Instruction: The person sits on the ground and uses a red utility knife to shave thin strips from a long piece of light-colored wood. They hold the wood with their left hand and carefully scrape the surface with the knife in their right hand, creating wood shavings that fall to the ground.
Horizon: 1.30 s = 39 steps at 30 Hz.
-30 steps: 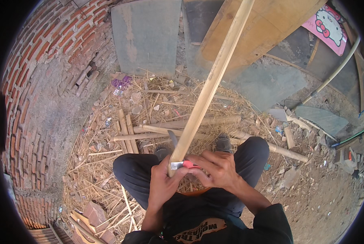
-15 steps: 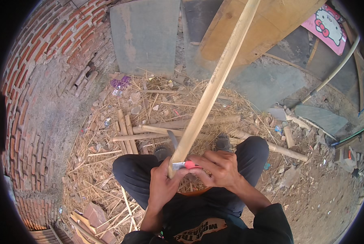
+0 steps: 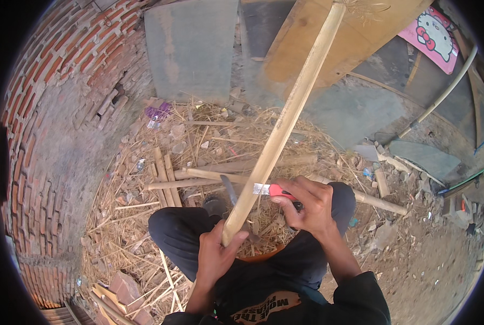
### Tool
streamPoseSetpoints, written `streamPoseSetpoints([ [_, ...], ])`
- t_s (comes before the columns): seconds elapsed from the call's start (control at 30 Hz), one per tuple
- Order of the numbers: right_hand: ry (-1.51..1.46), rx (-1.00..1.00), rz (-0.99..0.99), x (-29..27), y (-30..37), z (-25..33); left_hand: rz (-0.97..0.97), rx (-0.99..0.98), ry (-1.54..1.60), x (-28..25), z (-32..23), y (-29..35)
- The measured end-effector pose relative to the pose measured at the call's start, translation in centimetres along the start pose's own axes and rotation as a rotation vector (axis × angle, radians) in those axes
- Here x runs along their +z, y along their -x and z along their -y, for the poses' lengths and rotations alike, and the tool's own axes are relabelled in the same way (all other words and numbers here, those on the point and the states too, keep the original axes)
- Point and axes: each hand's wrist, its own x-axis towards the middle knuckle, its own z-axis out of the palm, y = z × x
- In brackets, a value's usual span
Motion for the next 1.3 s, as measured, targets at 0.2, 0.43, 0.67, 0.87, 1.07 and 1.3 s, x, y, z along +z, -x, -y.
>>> streamPoseSetpoints([
  [0.2,-0.005,0.09,0.004,-0.9,-0.7,-1.5,0.02,-0.049,0.049,-0.5,0.2,0.9],
  [0.43,0.019,0.099,-0.162,-1.2,-2.5,-5.1,0.093,-0.152,0.047,-1.6,0.6,2.6],
  [0.67,-0.031,0.453,-0.405,-7.2,-5.9,-13.2,0.136,-0.153,0.015,-2.7,2.4,6.0],
  [0.87,0.07,0.527,-0.034,-4.9,-3.6,-7.5,-0.026,-0.142,0.107,-1.8,3.2,3.3],
  [1.07,-0.159,0.079,0.107,1.7,2.1,-1.3,-0.054,-0.089,0.0,-1.8,1.5,0.4],
  [1.3,-0.236,-0.047,0.207,4.2,4.1,1.9,-0.167,0.006,0.029,-0.6,-0.4,-0.4],
])
